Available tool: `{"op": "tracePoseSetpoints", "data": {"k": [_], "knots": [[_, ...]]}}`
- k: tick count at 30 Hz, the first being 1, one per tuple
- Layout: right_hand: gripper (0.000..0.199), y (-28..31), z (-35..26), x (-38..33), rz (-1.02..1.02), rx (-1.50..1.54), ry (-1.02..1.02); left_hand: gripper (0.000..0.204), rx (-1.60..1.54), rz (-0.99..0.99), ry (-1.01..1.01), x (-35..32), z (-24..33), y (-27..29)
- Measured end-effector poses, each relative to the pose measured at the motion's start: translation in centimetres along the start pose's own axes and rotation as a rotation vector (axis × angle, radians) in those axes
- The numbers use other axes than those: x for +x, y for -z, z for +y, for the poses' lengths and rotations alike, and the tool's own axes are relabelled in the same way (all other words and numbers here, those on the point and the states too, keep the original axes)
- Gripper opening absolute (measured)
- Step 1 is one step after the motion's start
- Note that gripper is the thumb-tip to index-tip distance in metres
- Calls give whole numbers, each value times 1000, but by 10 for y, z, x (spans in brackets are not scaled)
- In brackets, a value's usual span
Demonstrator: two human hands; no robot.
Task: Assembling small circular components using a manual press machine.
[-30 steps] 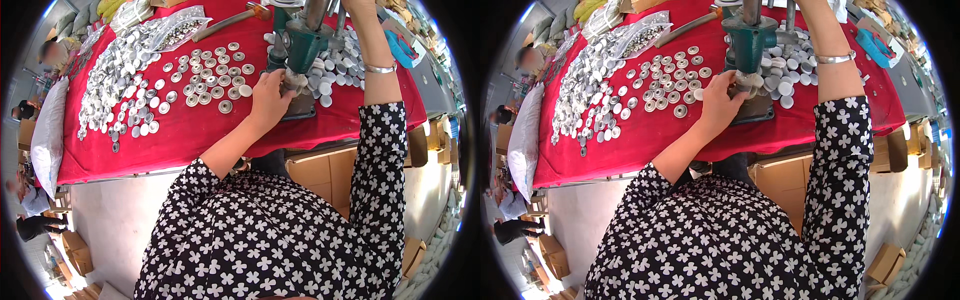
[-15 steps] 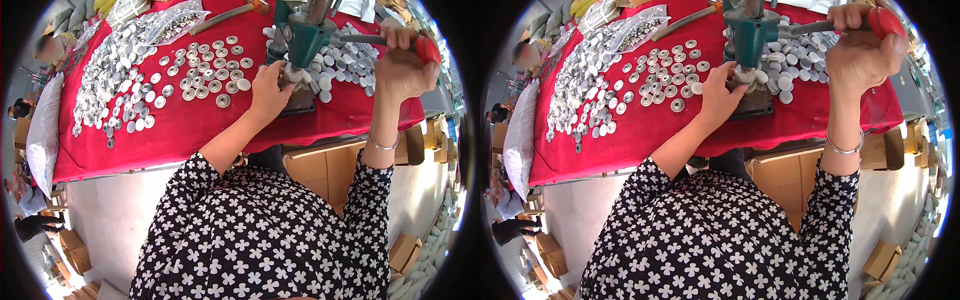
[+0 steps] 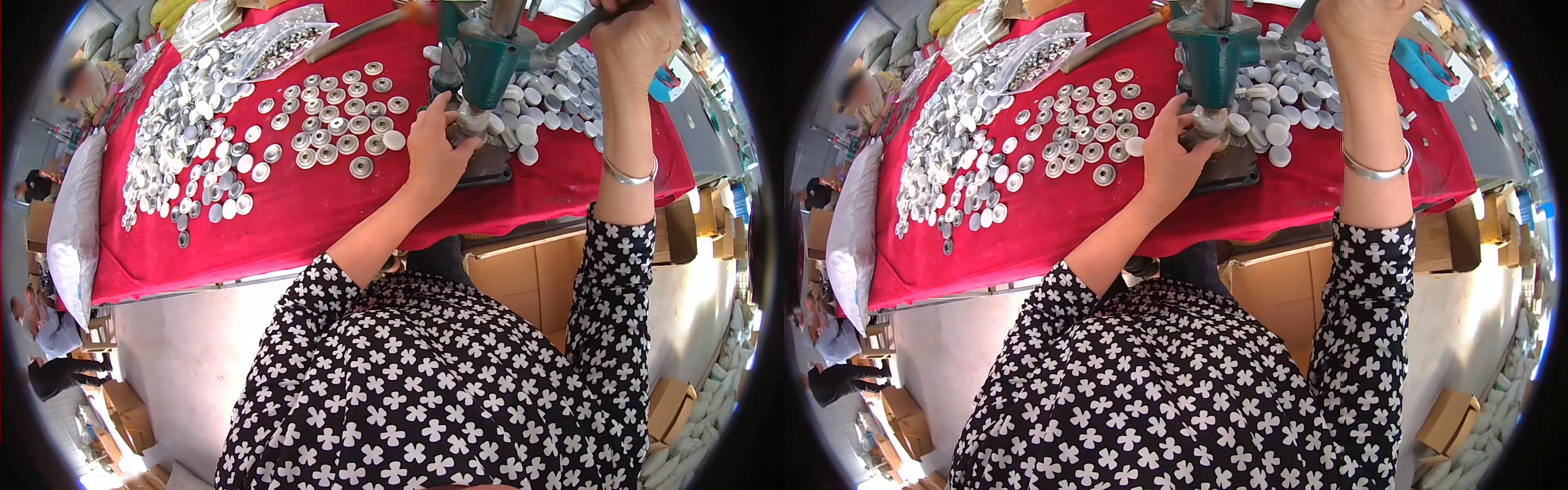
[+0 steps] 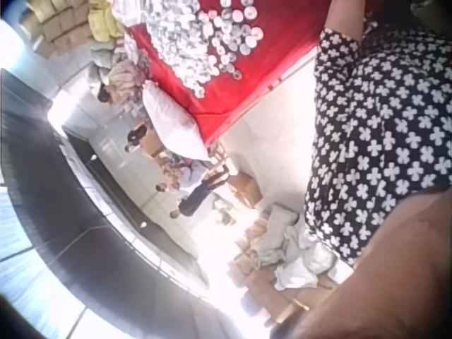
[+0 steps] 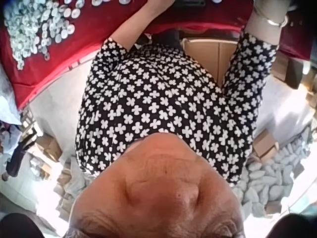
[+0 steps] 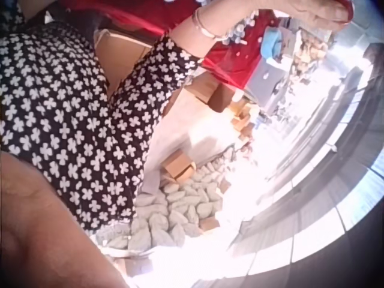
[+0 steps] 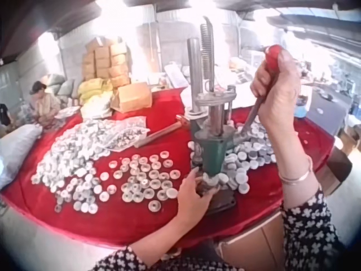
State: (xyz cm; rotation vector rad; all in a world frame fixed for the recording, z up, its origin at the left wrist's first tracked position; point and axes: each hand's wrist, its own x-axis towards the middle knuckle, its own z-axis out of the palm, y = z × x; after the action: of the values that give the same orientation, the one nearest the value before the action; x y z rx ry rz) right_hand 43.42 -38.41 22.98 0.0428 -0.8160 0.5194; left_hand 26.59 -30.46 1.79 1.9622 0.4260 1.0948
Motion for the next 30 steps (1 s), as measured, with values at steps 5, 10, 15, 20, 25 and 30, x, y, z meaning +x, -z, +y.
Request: {"op": "tracePoseSetpoints", "data": {"k": [5,10,15,20,25,30], "knots": [[32,-23,16,-29,-109,-947,458,71,19,9,0,0,-4,2],[48,-16,-24,-66,-67,-910,217,72,33,25,-12,0,-5,2],[57,6,-43,-113,-311,-969,353,72,43,62,-80,2,-7,0],[48,8,-36,-171,-183,-1254,453,72,52,25,-50,3,-5,0],[43,27,-34,-215,-112,-1261,423,72,81,4,-32,3,0,2],[46,22,-33,-211,-39,-1279,473,73,70,-23,-30,2,-3,0]]}}
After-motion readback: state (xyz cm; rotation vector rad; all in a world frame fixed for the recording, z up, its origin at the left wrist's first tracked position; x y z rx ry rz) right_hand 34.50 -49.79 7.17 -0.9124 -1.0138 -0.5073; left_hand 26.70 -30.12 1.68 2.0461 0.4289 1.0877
